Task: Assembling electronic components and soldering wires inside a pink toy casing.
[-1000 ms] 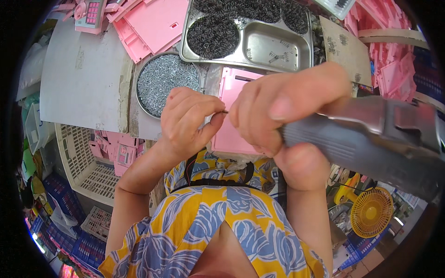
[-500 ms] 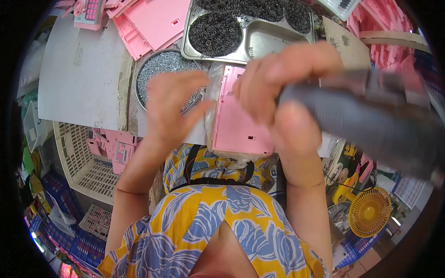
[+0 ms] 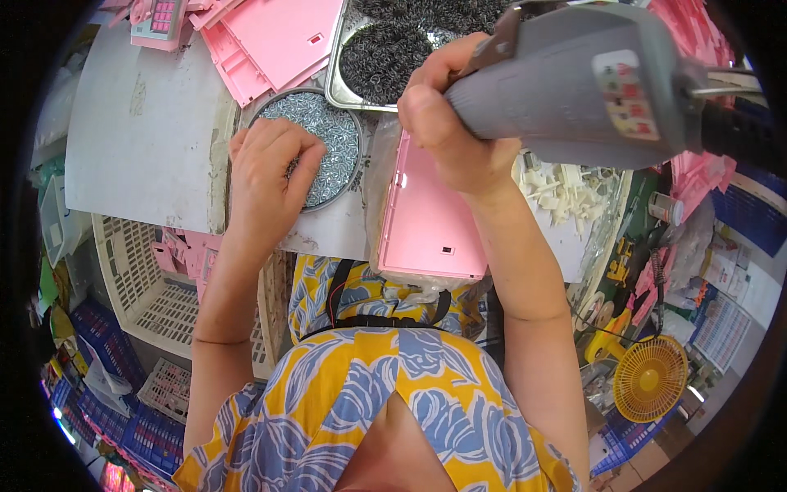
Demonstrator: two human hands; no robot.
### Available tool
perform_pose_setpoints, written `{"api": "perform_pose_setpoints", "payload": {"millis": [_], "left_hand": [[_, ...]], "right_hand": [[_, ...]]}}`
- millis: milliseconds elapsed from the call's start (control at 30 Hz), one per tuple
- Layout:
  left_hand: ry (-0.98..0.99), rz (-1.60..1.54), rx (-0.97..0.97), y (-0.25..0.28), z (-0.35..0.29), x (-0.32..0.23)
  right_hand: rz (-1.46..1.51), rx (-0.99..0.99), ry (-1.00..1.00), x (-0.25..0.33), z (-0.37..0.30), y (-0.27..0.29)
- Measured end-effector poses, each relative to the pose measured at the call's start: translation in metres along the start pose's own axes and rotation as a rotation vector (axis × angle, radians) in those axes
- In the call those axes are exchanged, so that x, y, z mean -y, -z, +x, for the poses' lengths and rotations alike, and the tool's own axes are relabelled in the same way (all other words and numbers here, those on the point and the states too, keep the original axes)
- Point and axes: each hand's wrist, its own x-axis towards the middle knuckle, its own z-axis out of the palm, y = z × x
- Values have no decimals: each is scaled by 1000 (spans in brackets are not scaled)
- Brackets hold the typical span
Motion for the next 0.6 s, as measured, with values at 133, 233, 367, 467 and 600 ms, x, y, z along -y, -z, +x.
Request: {"api": "perform_pose_setpoints", "payload": {"millis": [133, 233, 367, 467, 600], "left_hand": [[-53, -277, -1, -6, 1, -15], [-133, -250, -101, -22, 1, -28], [-215, -268, -172, -35, 0, -34], [-219, -314, -170, -36, -3, -40], [-243, -310, -158, -38, -6, -38]], "right_hand": [[5, 46, -11, -3, 2, 6], [128, 62, -59, 19, 10, 3], [248, 199, 5, 62, -3, 0], [211, 204, 5, 65, -13, -5], [197, 162, -48, 67, -19, -10]]}}
